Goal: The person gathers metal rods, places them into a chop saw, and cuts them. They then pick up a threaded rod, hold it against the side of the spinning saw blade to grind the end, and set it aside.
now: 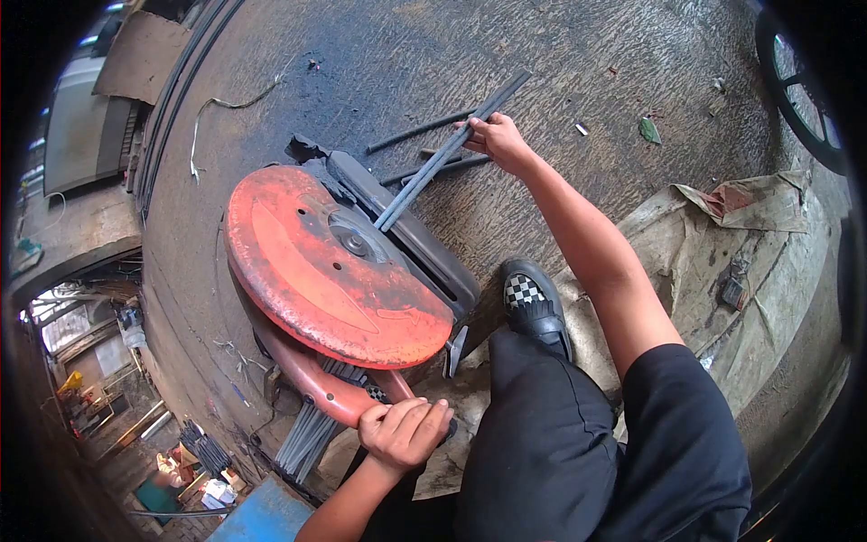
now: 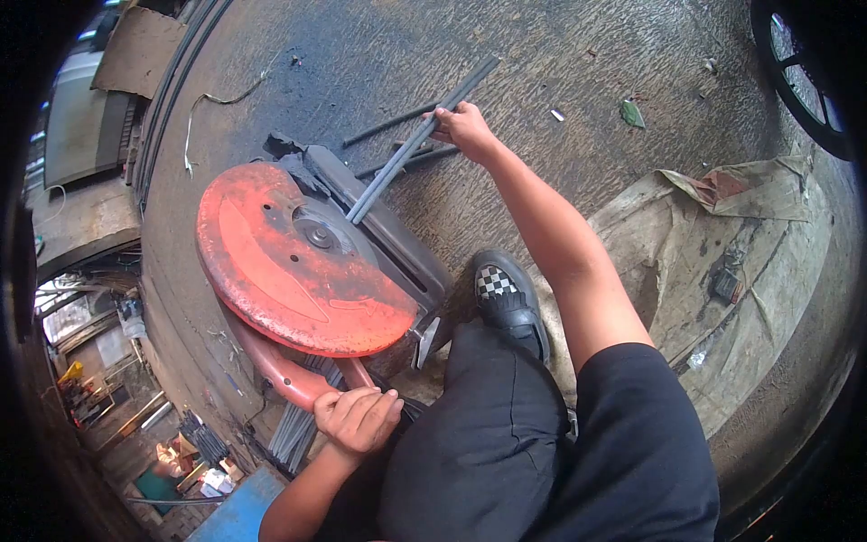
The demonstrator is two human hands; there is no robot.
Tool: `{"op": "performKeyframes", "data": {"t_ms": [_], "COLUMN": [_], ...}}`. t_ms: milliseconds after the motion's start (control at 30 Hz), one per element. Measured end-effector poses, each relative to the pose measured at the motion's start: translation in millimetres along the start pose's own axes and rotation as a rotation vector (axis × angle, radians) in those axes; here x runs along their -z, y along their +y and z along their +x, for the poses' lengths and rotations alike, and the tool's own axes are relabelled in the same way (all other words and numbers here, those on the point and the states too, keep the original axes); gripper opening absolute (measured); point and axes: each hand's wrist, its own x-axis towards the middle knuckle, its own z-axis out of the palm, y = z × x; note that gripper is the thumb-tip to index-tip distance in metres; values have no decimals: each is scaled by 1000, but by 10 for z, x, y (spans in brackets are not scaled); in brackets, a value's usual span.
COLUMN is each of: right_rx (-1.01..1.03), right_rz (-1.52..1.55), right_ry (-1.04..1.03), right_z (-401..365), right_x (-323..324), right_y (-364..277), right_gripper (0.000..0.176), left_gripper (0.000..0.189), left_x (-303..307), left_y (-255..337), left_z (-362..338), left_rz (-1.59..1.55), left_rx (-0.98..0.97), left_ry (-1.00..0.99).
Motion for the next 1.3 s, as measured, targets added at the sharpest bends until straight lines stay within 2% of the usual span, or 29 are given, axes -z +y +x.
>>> {"op": "performKeyframes", "data": {"t_ms": [500,867,1000,1067,1300], "right_rx": [-45,-5,-23,34,74], "right_rz": [6,18,14,-66,-59], "right_ry": [-14,-41,-6,10,66], "right_z": [-21,14,0,16,39], "right_x": [-11,26,4,12,-2], "right_y": [-67,59,48,101,200], "right_gripper": [19,19,21,21,17], "left_gripper": [15,14,13,13,13], "left_x": [0,0,-6,-13,-32], "left_y": [5,10,4,2,2], "left_z": [15,44,42,36,39], "left_rz": [-11,-2,-15,-17,-4], "left_rx": [13,32,34,34,42], "left_ry": [1,20,22,24,39]}}
